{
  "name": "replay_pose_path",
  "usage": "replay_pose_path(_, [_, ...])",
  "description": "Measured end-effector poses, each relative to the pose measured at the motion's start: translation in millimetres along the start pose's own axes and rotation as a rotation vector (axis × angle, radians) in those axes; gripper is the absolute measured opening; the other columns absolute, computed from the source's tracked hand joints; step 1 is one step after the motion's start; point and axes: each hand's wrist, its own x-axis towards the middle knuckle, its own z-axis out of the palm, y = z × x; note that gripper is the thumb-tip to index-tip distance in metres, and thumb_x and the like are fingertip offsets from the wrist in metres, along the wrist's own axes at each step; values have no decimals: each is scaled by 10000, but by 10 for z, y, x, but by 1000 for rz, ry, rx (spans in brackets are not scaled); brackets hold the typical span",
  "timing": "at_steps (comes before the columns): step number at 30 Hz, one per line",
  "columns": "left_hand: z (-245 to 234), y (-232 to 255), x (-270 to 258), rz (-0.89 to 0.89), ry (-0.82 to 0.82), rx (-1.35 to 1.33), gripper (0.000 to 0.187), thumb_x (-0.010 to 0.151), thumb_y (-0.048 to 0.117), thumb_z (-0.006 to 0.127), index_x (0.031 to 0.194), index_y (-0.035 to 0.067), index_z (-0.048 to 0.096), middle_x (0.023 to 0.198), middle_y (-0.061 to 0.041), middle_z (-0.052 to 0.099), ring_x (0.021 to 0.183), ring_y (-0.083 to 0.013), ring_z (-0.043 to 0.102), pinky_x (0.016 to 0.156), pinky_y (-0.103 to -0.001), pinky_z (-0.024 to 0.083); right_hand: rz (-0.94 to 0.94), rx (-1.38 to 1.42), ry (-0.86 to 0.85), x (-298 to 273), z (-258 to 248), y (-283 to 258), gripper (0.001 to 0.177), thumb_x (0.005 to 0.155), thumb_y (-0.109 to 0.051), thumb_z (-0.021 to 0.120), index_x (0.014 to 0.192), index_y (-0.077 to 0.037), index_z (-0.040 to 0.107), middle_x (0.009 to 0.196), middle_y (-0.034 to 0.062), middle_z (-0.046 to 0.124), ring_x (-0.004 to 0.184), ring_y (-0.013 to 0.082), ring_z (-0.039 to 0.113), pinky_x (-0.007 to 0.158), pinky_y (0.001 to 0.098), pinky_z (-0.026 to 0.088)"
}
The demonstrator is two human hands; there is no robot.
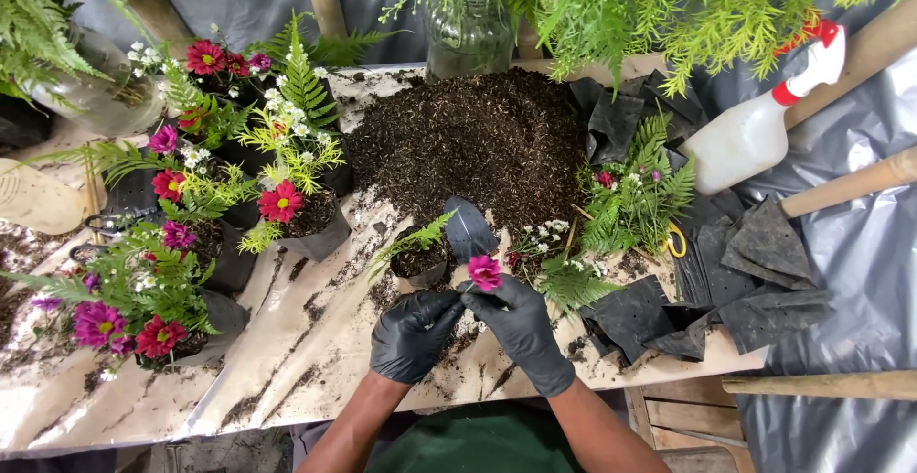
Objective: The person plants small flowers and ferns into black plastic nursery bags filled with soil. They use a small hand trowel to add soil, arrange the plants, and then spray the arrangement with water from a spray bottle.
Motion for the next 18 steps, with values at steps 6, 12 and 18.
replay_pose_path(6, [-15,-164,-28,-88,78,108,93,840,219,830,926,186,846,804,-79,795,723,-311,760,599,-422,636,47,-48,89,234,258,-385,144,833,-74,872,960,-27,822,896,229,809,815,287,795,733,396,651])
replay_pose_path(12, [-119,-557,31,-156,464,41,82,808,194,883,868,193,826,799,-27,791,642,-193,699,614,-338,587,113,-4,183,525,340,-612,97,869,-80,832,934,-15,801,770,169,798,662,155,741,652,293,658])
replay_pose_path(18, [-162,-745,158,-338,436,130,417,798,244,908,1129,87,707,1029,-157,707,979,-379,713,870,-573,594,51,-101,183,673,361,-335,147,840,-68,857,966,-20,801,870,206,794,754,200,770,671,319,648])
